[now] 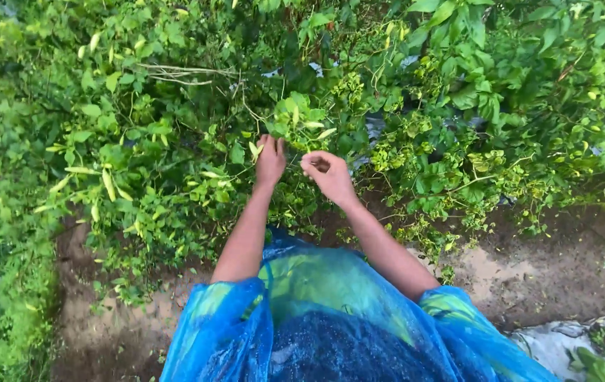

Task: Harvesting ripe chilies from plants in an outdoor field by hand.

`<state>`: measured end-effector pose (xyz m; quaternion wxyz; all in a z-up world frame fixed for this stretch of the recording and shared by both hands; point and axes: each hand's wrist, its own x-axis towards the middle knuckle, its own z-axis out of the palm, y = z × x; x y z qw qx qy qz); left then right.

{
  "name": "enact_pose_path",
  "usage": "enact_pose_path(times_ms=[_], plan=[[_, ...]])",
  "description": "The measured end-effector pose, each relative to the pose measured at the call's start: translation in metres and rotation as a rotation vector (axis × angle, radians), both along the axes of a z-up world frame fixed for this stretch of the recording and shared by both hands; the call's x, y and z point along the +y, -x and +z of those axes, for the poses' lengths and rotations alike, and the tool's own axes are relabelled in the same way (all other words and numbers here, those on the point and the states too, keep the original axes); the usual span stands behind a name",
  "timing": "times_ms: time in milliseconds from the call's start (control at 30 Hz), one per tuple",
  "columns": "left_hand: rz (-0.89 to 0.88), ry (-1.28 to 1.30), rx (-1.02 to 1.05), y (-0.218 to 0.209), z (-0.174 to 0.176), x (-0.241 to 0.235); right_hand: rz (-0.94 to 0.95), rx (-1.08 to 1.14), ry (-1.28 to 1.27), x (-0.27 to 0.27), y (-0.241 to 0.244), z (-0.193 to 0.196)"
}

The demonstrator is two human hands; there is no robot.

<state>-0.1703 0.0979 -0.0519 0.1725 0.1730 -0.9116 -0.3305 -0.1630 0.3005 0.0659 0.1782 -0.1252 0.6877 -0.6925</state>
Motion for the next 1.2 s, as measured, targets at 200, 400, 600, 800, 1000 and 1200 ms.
enact_pose_path(times_ms=[200, 400, 600, 800, 1000, 1200], plan=[[0.049, -0.033, -0.132, -0.008, -0.015, 0.022, -0.181, -0.009, -0.012, -0.002, -0.004, 0.002], [0.038, -0.033, -0.175, -0.007, -0.018, 0.029, -0.231, 0.038, -0.109, 0.007, -0.002, 0.008], [0.024, -0.031, -0.055, -0.01, -0.01, 0.03, -0.156, 0.018, -0.155, 0.015, -0.004, 0.003], [-0.011, 0.041, 0.02, -0.016, 0.01, 0.039, -0.001, 0.05, -0.244, 0.033, -0.004, 0.004], [-0.073, 0.021, 0.049, -0.003, -0.064, 0.015, 0.284, 0.17, -0.605, 0.068, 0.002, 0.038], [-0.164, -0.008, 0.041, -0.015, -0.042, 0.014, 0.094, 0.268, -0.268, 0.075, 0.003, 0.061]])
